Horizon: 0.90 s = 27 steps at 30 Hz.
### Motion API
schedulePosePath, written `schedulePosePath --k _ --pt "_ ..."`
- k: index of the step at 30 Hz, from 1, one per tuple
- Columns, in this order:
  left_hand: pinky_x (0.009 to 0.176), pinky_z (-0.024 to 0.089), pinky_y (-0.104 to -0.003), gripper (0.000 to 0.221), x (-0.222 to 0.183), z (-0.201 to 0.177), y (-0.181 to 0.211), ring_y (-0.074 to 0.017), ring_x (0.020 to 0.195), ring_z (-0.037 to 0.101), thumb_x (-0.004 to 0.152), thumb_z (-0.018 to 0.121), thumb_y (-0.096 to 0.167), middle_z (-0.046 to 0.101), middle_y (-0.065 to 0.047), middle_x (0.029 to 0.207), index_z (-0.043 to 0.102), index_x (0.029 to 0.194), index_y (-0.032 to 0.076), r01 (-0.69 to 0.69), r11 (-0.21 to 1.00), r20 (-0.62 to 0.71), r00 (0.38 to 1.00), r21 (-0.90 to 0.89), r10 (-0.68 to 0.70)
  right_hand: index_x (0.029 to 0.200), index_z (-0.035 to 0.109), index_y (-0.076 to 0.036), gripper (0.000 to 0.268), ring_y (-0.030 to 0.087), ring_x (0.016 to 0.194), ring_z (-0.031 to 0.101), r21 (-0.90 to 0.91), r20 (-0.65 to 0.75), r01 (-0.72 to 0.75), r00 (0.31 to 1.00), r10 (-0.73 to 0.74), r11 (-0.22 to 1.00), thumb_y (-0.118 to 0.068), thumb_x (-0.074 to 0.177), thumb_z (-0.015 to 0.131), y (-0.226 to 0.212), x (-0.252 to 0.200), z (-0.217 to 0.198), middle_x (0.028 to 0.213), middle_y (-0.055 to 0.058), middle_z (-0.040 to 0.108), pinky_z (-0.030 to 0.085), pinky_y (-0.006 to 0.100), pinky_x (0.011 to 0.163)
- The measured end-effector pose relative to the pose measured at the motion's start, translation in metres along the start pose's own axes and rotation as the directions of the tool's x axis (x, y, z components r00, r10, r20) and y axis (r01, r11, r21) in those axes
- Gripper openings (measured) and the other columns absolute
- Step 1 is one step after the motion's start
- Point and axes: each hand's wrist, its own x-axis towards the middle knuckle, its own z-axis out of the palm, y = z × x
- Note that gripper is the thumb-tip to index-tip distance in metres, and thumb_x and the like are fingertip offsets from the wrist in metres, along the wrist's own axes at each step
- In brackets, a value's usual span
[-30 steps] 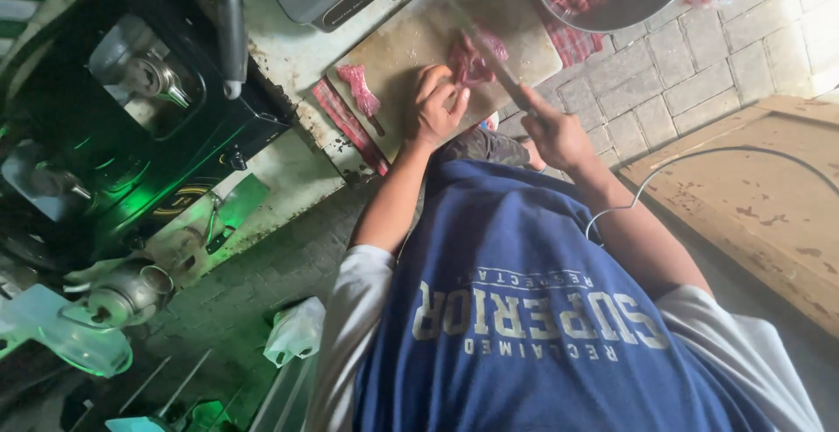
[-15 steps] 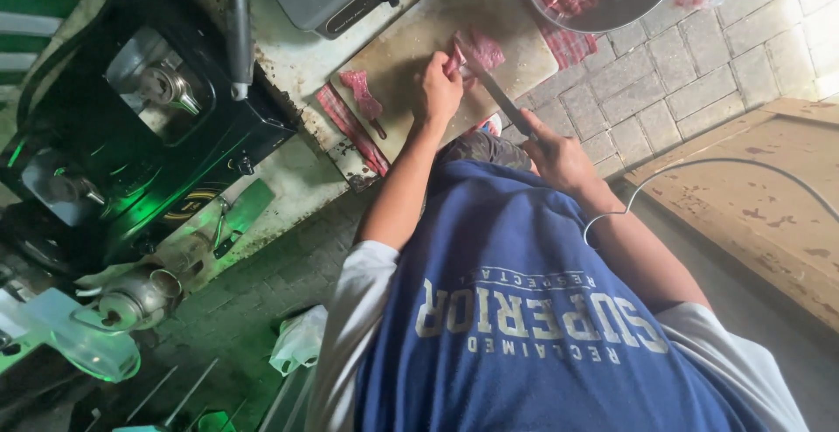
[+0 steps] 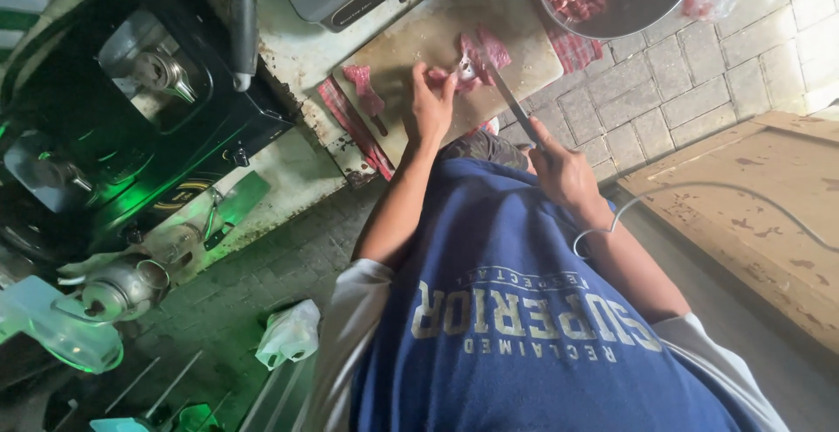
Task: Cutting raw meat into small pieces on a wooden board using a knife.
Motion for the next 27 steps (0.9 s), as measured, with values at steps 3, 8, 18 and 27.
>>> schedulePosePath --k 3,8,18,27 --pt "0.086 0.054 -0.042 0.039 -0.014 -0.043 0.076 -0.0295 0.113 0.059 0.081 0.073 0.024 0.056 -0.005 0.121 0.06 0.118 0.019 -0.638 0.647 -0.078 0.684 0.418 0.725 0.148 0.044 -0.045 0.054 0.044 0.091 0.066 -0.076 0.02 0.08 0.997 -0.079 0.994 -0.031 0.097 0.057 -0.004 0.011 -0.007 0.1 0.018 0.071 0.053 0.058 0.081" --pt "0.082 0.054 -0.036 0.016 0.001 -0.012 0.033 -0.025 0.104 0.062 0.09 0.064 0.025 0.062 -0.003 0.108 0.064 0.101 0.014 -0.858 0.386 0.109 0.444 0.339 0.89 0.148 0.046 -0.044 0.053 0.043 0.083 0.068 -0.203 0.015 0.168 0.986 -0.169 0.965 -0.026 0.098 0.056 -0.009 0.018 -0.019 0.093 0.015 0.071 0.055 0.058 0.074" --pt "0.092 0.053 -0.037 0.016 0.013 -0.01 0.026 -0.0211 0.096 0.064 0.098 0.058 0.026 0.065 -0.003 0.096 0.068 0.096 0.014 -0.907 0.273 0.004 0.29 0.322 0.957 0.154 0.037 -0.04 0.059 0.046 0.079 0.067 -0.187 0.144 0.166 0.98 -0.14 0.968 -0.023 0.099 0.053 -0.034 0.015 -0.028 0.083 0.019 0.067 0.054 0.06 0.07" --pt "0.076 0.051 -0.034 0.019 0.009 -0.027 0.045 -0.0225 0.087 0.062 0.096 0.054 0.012 0.06 -0.004 0.086 0.062 0.08 0.009 -0.934 0.276 0.069 0.298 0.228 0.952 0.158 0.019 -0.042 0.059 0.047 0.076 0.07 -0.457 0.202 0.218 0.97 -0.138 0.862 -0.028 0.103 0.037 -0.051 0.078 0.019 0.08 0.025 0.066 0.056 0.056 0.073"
